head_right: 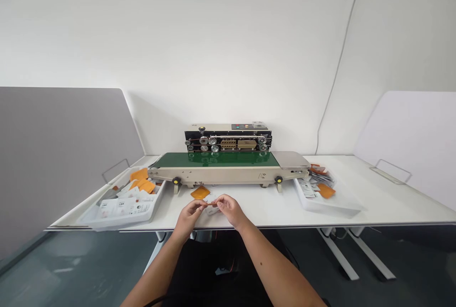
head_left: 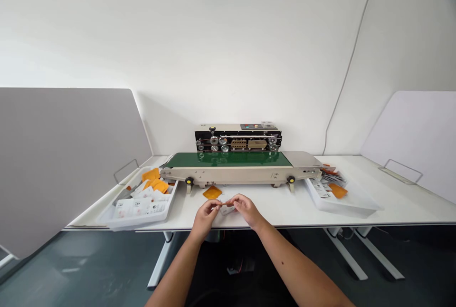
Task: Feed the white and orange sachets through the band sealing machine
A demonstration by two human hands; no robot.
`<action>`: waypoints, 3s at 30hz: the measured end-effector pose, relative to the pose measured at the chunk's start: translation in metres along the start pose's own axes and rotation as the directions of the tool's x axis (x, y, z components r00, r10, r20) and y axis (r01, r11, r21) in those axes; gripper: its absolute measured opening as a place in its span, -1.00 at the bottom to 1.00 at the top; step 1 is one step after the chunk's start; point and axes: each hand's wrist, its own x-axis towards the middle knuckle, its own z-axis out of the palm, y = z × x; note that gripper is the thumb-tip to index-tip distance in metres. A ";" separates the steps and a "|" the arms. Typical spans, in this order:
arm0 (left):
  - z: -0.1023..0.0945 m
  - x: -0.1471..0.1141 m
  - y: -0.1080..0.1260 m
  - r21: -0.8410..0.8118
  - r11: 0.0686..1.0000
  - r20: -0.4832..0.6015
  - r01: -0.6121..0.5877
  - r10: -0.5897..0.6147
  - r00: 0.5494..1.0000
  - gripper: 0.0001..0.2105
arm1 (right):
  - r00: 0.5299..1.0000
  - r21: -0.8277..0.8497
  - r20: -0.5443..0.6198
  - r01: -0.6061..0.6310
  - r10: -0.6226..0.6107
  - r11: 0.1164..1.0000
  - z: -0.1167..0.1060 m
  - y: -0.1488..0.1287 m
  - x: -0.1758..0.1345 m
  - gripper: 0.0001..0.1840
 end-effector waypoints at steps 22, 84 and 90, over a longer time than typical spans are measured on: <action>0.005 0.014 -0.006 -0.155 0.959 0.017 0.237 -0.237 0.971 -0.53 | 0.996 0.010 -0.082 0.047 -0.046 0.999 0.001 0.013 0.003 -0.66; 0.002 0.014 -0.002 -0.294 0.927 -0.058 0.232 -0.260 0.964 -0.60 | 0.999 -0.105 0.017 -0.045 0.047 0.993 -0.005 0.009 0.001 -0.57; 0.002 0.011 -0.001 -0.237 0.944 0.044 0.228 -0.224 0.974 -0.52 | 0.995 0.029 0.040 -0.089 0.088 0.996 -0.007 0.014 0.002 -0.50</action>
